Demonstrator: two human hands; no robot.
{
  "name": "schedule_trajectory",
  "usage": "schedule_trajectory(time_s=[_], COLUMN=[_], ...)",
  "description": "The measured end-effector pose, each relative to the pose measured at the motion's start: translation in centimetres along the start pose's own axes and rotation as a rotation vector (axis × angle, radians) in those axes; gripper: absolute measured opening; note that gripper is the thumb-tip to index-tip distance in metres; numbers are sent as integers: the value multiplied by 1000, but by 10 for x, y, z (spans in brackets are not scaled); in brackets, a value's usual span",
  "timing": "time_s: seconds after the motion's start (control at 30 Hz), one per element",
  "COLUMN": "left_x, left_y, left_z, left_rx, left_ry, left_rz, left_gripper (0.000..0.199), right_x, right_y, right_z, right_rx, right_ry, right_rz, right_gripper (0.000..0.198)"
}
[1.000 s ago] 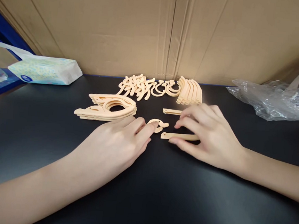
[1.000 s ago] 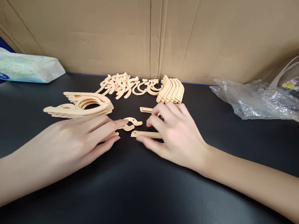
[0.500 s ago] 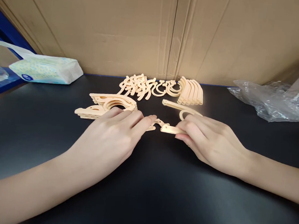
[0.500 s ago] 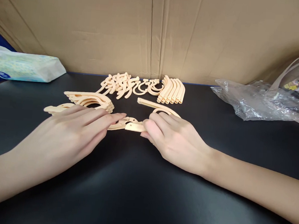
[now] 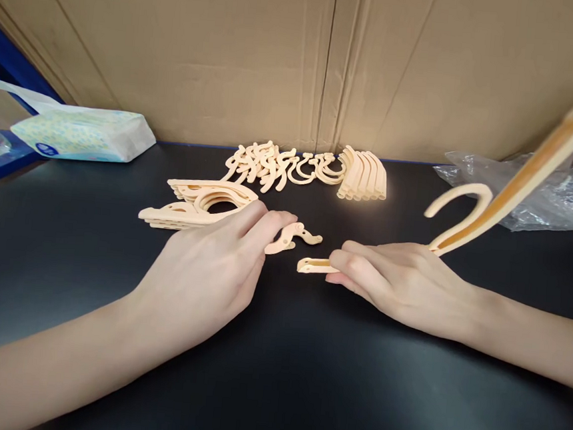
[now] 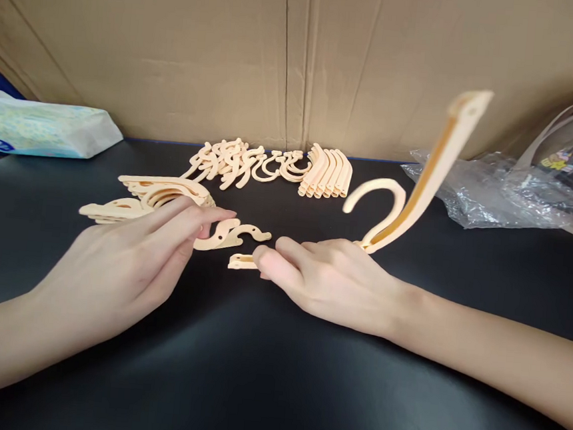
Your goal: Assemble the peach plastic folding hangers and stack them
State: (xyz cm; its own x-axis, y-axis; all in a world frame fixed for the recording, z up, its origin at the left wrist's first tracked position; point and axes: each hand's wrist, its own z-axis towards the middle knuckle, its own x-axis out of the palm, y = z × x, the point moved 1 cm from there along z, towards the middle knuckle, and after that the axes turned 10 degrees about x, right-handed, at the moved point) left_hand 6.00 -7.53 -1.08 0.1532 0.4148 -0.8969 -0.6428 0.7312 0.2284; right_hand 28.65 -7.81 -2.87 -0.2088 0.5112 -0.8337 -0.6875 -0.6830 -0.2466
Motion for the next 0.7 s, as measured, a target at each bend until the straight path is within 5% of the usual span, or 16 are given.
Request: schedule_trajectory(time_s=[0.2, 0.47, 0.6, 0.7], left_x=[3, 5, 9, 10], left_y=[0, -2, -6, -10], left_z=[-1, 0, -3, -4], left_rx=[25, 4, 34, 78], left_ry=[11, -19, -66, -59], left_rz=[-65, -246, -374, -458], left_gripper=[34, 25, 40, 29], right_x=[4, 4, 2, 1], right_y=[-3, -5, -5, -6], right_z=[-2, -2, -1, -1], right_rx=[78, 20, -27, -77], right_ry=[103, 134, 115, 104], right_rz=[46, 122, 231, 270], right_gripper=[25, 30, 30, 32])
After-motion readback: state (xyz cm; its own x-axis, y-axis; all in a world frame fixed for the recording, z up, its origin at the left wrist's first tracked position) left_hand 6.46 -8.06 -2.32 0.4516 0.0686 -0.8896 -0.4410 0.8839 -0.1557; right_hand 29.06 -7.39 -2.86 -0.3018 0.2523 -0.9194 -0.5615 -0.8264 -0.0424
